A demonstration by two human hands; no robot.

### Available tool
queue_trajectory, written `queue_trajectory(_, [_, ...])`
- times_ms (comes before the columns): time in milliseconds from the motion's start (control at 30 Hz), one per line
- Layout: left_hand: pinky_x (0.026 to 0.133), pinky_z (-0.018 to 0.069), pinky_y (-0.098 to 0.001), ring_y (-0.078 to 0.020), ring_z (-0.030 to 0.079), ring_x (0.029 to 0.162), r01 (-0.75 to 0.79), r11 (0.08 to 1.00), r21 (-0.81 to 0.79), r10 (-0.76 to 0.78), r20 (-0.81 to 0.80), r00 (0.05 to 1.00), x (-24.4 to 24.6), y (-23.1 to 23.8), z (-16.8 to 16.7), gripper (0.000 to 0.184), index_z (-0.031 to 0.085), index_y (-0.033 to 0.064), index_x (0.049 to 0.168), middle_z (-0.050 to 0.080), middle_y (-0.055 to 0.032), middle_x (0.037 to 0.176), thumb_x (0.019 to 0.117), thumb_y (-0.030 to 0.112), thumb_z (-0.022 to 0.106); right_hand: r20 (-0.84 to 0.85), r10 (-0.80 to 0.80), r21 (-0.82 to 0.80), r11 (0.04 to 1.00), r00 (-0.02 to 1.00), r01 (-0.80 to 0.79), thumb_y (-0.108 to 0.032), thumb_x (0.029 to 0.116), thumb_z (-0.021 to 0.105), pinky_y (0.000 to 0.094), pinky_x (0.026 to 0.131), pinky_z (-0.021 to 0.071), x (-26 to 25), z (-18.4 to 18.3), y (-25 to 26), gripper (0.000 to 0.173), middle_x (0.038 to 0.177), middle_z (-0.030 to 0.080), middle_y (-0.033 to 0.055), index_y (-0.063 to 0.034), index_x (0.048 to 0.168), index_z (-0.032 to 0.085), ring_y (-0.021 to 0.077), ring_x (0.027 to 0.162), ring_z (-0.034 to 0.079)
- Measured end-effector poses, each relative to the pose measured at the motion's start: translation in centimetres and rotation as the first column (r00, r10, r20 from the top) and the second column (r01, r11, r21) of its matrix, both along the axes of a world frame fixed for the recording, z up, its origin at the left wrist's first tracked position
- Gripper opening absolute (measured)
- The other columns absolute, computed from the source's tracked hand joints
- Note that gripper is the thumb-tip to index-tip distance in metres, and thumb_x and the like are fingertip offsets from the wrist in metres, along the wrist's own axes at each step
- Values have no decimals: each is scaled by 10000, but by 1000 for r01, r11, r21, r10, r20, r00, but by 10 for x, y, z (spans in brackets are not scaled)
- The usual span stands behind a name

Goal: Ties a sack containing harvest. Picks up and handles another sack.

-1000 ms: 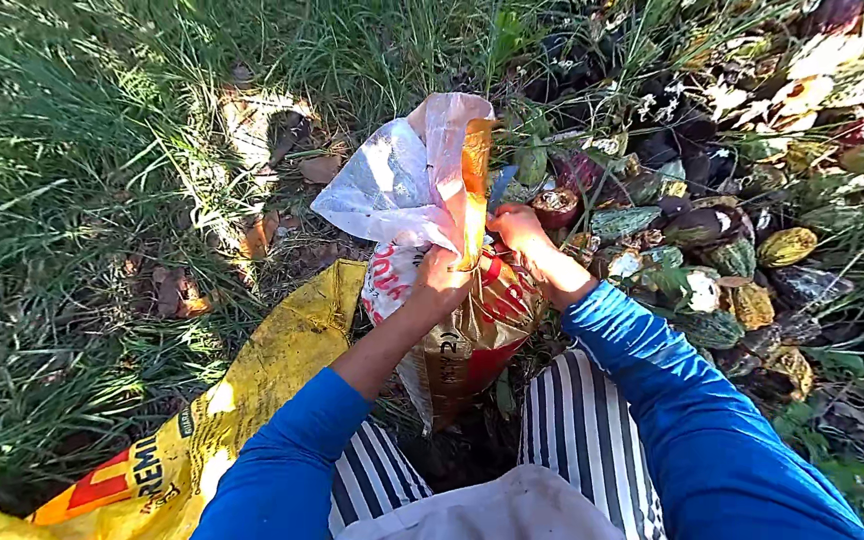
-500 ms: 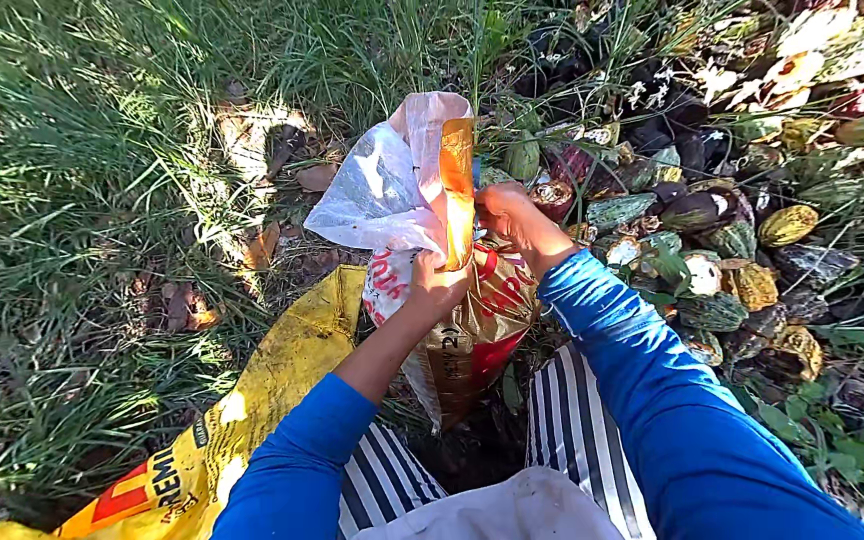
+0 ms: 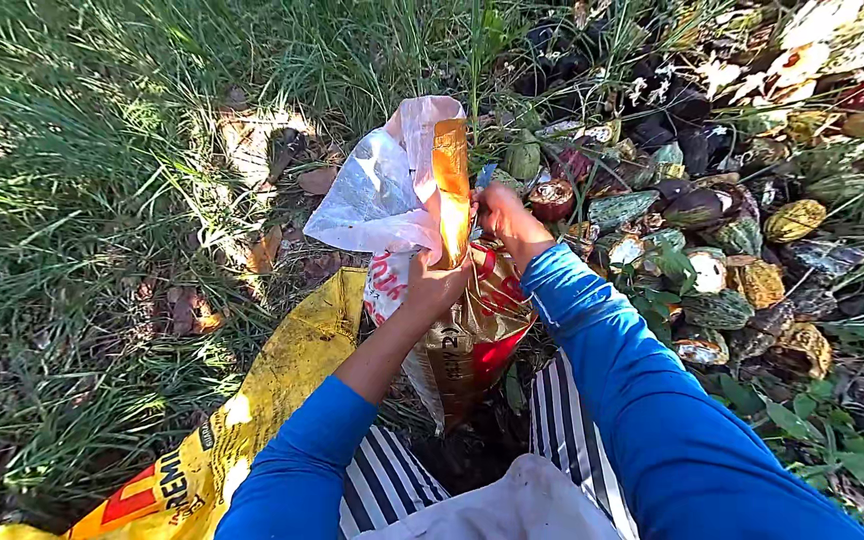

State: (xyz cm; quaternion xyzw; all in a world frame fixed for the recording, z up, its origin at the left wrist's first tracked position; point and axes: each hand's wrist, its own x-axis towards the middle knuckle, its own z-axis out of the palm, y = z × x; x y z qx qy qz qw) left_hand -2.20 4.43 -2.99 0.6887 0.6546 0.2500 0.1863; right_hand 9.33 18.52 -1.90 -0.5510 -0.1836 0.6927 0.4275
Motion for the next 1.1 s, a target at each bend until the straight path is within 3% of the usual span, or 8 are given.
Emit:
queue_trajectory(100, [1059, 460, -571, -375, 604, 1255, 5, 999, -43, -9, -101, 995, 1, -13, 7, 534, 593, 11, 1358, 634, -245, 1317, 1098, 444, 420, -136, 31, -7, 999, 990, -33, -72, 1045, 426, 187, 442, 421, 8, 16, -4, 121, 699, 482, 4, -78, 943, 492, 62, 485, 436])
queue_trajectory(233, [1091, 457, -543, -354, 591, 1280, 32, 994, 108, -24, -75, 997, 0, -9, 3, 509, 585, -18, 1350, 626, -253, 1316, 1074, 399, 493, -49, 77, 75, 994, 996, -74, -112, 1077, 366, 156, 363, 236, -1, 40, -11, 282, 551, 377, -65, -107, 822, 485, 12, 388, 276])
queue_trajectory(433, [992, 493, -598, -420, 634, 1179, 130, 976, 172, -103, -156, 982, 2, 0, -4, 417, 649, -57, 1222, 660, -292, 1207, 1080, 288, 465, 160, 46, 65, 996, 986, -57, -152, 1063, 372, 224, 428, 368, -16, 12, -4, 324, 563, 474, -36, -100, 793, 543, 62, 440, 416])
queue_trajectory(567, [904, 543, -569, -427, 690, 1036, 136, 957, 256, -95, -166, 981, 3, -1, -7, 343, 688, -61, 1091, 700, -279, 1065, 1056, 219, 494, 115, 1, 65, 998, 993, -9, -147, 1060, 360, 193, 387, 311, -16, -9, 8, 299, 564, 408, -57, -126, 791, 489, 41, 411, 343])
queue_trajectory(667, [912, 540, -582, -408, 692, 1041, 83, 973, 217, -56, -129, 990, -1, -6, -9, 398, 681, -48, 1112, 698, -271, 1081, 1081, 293, 479, 108, -4, 190, 982, 994, -17, -174, 1099, 331, 187, 418, 293, 1, 0, -3, 286, 620, 419, -68, -74, 935, 542, 21, 445, 326])
queue_trajectory(733, [912, 547, -573, -393, 702, 1043, 39, 963, 266, -14, -98, 995, -7, -6, -8, 438, 695, -38, 1122, 711, -257, 1082, 1073, 352, 504, 108, 10, 312, 949, 994, -44, -197, 1130, 297, 177, 453, 368, 22, 21, -25, 269, 677, 428, -67, -61, 1053, 516, 15, 477, 374])
queue_trajectory(867, [830, 577, -547, -383, 728, 951, 34, 900, 435, -29, -19, 999, -7, -12, -14, 375, 734, -31, 1094, 729, -247, 1001, 1022, 316, 609, 149, 53, 515, 848, 987, -124, -136, 1117, 326, 264, 624, 569, 49, 31, -93, 237, 695, 546, -47, -69, 994, 517, 68, 581, 577])
queue_trajectory(1100, [1081, 485, -433, -286, 635, 1215, 13, 978, 209, -63, 234, 970, -2, 10, -20, 476, 640, -59, 1277, 675, -231, 1243, 932, 261, 714, 67, 37, 612, 787, 997, -71, -73, 1073, 375, 235, 663, 518, 37, 34, -140, 198, 749, 539, -61, -112, 962, 534, 45, 648, 541])
